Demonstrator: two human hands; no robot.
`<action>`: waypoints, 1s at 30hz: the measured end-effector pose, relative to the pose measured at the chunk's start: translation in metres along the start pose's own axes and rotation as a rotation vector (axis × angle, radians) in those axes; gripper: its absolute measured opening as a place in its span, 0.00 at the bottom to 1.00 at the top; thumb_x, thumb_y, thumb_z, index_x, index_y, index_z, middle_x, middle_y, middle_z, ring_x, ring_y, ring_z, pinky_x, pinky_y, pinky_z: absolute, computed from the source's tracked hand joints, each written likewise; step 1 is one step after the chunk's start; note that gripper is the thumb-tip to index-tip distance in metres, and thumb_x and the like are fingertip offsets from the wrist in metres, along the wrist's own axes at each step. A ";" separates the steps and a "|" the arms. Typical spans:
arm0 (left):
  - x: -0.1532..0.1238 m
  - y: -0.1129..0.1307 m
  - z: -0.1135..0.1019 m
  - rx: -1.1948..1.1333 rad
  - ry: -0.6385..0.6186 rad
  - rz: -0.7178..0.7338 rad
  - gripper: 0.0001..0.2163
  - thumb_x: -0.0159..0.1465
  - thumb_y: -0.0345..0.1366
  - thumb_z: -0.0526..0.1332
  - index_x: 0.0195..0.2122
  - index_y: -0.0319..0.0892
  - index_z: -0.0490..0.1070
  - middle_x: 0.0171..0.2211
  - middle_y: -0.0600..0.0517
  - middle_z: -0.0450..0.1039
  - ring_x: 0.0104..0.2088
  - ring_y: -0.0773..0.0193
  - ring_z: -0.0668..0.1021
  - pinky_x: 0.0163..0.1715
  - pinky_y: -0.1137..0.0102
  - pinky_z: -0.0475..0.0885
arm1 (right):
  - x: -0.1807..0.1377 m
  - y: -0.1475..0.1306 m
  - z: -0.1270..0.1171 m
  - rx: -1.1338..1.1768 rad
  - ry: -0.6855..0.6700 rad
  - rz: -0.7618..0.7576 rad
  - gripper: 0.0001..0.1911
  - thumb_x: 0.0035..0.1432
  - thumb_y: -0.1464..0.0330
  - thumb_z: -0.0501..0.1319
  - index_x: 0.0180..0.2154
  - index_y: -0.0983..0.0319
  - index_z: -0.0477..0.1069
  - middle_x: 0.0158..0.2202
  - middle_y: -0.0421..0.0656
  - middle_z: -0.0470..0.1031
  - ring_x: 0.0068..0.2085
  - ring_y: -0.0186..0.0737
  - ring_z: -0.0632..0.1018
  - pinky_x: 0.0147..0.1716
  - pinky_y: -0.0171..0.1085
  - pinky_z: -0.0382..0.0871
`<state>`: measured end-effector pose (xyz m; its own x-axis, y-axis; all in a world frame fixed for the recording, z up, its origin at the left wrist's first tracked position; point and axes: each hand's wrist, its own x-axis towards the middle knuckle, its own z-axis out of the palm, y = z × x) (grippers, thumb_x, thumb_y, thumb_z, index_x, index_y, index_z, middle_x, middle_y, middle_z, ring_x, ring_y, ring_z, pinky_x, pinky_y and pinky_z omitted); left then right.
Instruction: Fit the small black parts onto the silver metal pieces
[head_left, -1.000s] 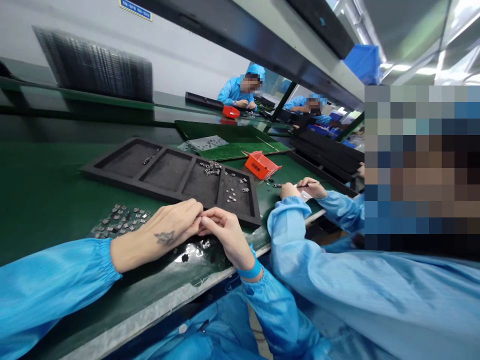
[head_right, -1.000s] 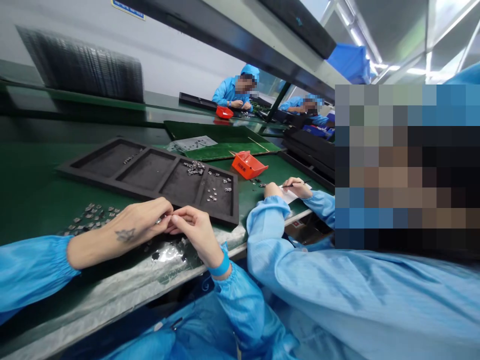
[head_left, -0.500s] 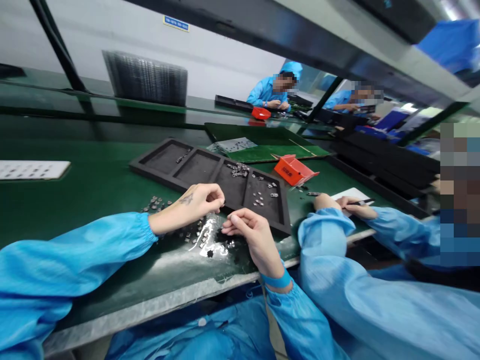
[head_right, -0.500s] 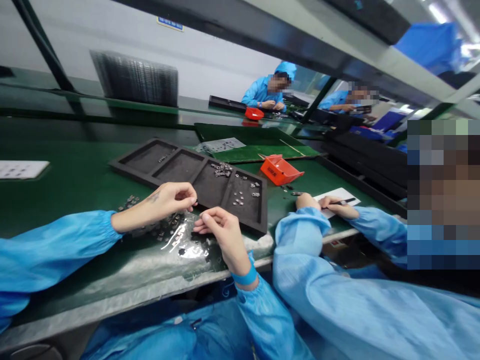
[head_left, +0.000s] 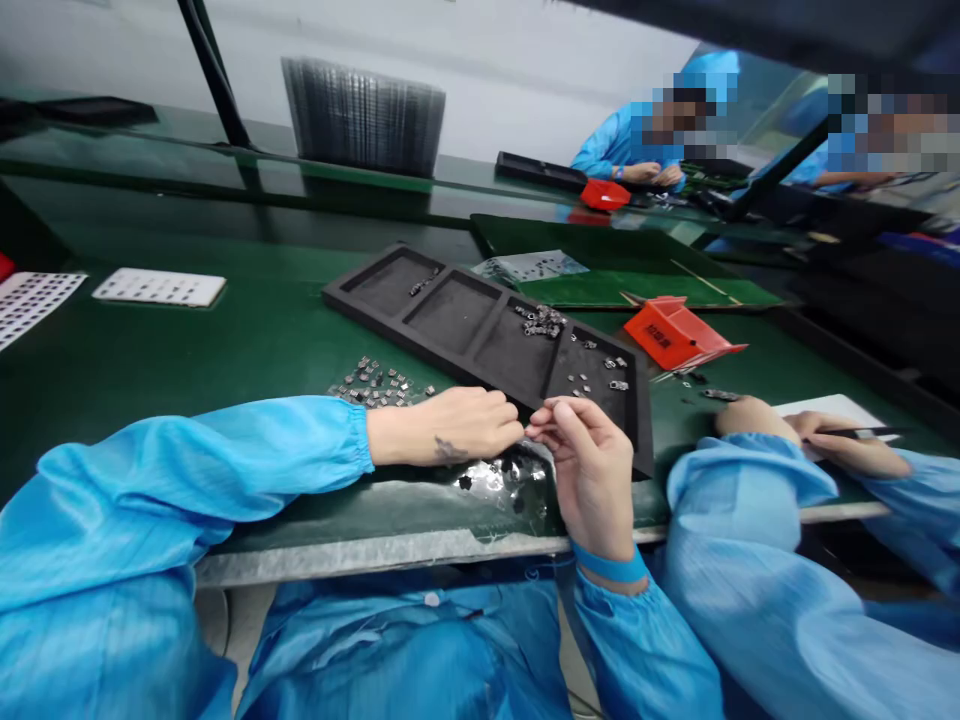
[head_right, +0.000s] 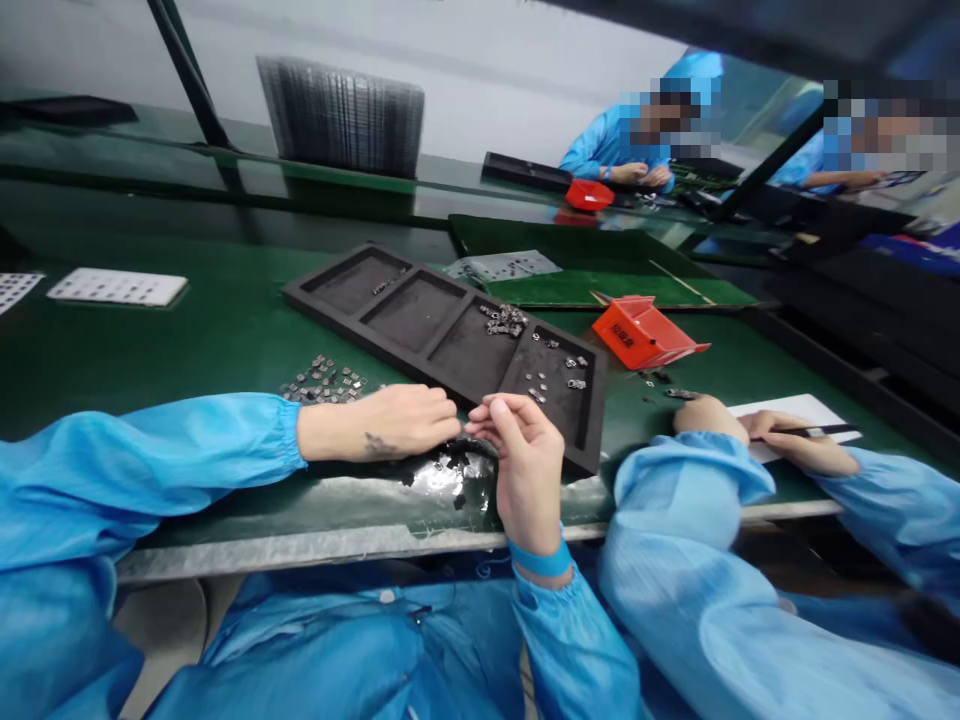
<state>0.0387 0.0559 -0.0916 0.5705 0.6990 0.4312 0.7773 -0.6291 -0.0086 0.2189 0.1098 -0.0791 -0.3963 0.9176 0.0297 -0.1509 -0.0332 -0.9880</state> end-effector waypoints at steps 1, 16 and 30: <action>0.000 0.003 0.003 0.062 0.020 0.065 0.11 0.69 0.28 0.48 0.34 0.36 0.68 0.32 0.47 0.66 0.33 0.60 0.67 0.30 0.64 0.56 | 0.000 0.000 0.000 -0.003 -0.006 0.010 0.11 0.56 0.64 0.67 0.38 0.65 0.73 0.33 0.45 0.73 0.31 0.34 0.76 0.35 0.31 0.71; 0.001 -0.006 -0.008 0.062 0.164 0.064 0.11 0.71 0.31 0.49 0.36 0.36 0.69 0.33 0.48 0.66 0.32 0.61 0.65 0.29 0.67 0.58 | 0.003 -0.001 0.000 -0.079 -0.075 0.071 0.13 0.52 0.63 0.70 0.33 0.66 0.74 0.28 0.44 0.71 0.27 0.31 0.73 0.29 0.28 0.67; 0.003 -0.005 -0.015 -0.156 0.176 0.025 0.06 0.68 0.25 0.50 0.42 0.35 0.65 0.40 0.48 0.68 0.39 0.65 0.68 0.40 0.71 0.65 | 0.000 0.002 -0.003 -0.094 -0.268 0.113 0.17 0.57 0.59 0.66 0.33 0.68 0.71 0.29 0.47 0.73 0.27 0.32 0.73 0.26 0.29 0.64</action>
<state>0.0329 0.0564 -0.0768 0.5231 0.6215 0.5832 0.7054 -0.6997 0.1130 0.2217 0.1108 -0.0814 -0.6323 0.7728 -0.0550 -0.0126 -0.0812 -0.9966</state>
